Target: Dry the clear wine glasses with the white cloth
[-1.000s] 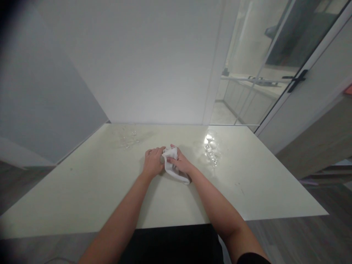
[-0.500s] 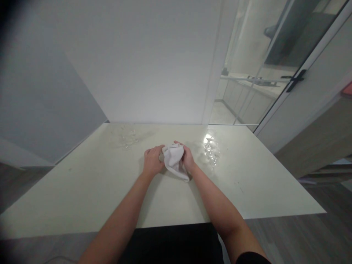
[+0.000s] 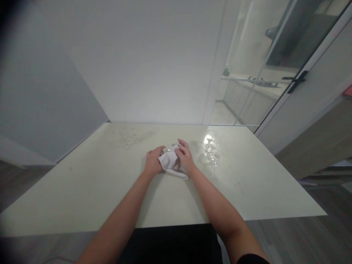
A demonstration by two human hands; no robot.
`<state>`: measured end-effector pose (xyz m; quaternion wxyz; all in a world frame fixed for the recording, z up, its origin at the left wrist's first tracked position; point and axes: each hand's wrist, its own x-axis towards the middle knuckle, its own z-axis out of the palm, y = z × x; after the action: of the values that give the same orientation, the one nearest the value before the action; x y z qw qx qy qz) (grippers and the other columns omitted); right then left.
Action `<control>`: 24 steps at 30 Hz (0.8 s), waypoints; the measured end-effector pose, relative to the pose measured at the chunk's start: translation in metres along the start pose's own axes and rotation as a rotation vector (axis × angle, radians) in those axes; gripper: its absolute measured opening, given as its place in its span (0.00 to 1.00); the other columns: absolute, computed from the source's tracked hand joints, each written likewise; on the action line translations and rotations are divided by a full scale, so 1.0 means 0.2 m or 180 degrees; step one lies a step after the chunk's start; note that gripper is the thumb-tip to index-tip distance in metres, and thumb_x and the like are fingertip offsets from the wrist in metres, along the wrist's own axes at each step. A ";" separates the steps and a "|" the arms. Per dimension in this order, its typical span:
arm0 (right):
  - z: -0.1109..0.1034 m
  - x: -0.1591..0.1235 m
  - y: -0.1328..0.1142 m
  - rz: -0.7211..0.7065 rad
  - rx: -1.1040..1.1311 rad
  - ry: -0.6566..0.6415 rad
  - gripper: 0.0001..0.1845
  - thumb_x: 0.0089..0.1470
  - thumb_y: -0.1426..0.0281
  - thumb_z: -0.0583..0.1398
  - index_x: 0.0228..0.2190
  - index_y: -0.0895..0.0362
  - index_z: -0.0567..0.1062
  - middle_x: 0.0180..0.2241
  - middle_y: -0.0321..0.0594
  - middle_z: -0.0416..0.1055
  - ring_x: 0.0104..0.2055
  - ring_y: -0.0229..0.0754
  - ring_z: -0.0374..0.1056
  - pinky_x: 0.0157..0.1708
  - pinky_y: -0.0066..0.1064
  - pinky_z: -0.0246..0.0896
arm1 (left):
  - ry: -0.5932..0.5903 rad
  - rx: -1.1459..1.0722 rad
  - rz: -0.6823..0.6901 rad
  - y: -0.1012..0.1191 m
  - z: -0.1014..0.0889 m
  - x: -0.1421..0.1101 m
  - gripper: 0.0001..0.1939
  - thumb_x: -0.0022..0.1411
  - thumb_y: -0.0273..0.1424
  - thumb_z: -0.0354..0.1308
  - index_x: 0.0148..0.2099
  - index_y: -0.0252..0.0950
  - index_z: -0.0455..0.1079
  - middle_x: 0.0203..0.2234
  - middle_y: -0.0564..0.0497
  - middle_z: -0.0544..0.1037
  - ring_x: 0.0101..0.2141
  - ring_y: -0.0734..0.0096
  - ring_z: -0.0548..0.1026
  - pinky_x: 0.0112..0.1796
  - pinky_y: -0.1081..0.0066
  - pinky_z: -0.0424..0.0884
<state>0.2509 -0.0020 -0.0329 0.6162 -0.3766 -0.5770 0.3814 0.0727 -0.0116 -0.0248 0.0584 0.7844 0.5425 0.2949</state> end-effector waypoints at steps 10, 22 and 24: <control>-0.03 0.05 0.00 0.0929 0.1330 0.0700 0.17 0.48 0.55 0.59 0.36 0.53 0.71 0.31 0.36 0.71 0.34 0.40 0.67 0.32 0.30 0.62 | -0.0178 0.0188 0.0095 0.04 0.01 0.00 0.26 0.56 0.40 0.58 0.55 0.37 0.63 0.46 0.42 0.76 0.48 0.55 0.72 0.52 0.57 0.56; 0.02 0.02 0.04 0.0504 0.0961 0.0321 0.26 0.43 0.67 0.65 0.38 0.49 0.55 0.43 0.37 0.75 0.41 0.38 0.71 0.42 0.32 0.65 | 0.0006 0.0015 0.0044 0.06 0.01 0.00 0.31 0.57 0.53 0.55 0.54 0.36 0.64 0.42 0.44 0.77 0.42 0.59 0.74 0.48 0.60 0.59; 0.02 0.02 0.04 0.0617 0.0893 0.0363 0.23 0.43 0.65 0.66 0.35 0.50 0.57 0.41 0.35 0.75 0.38 0.38 0.71 0.38 0.30 0.65 | 0.0036 -0.0044 0.0034 0.06 0.01 0.00 0.32 0.57 0.53 0.55 0.54 0.35 0.64 0.42 0.45 0.77 0.42 0.60 0.74 0.47 0.61 0.59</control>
<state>0.2472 0.0050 -0.0372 0.6548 -0.3618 -0.4433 0.4939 0.0830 -0.0155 -0.0209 0.0592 0.7852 0.5366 0.3033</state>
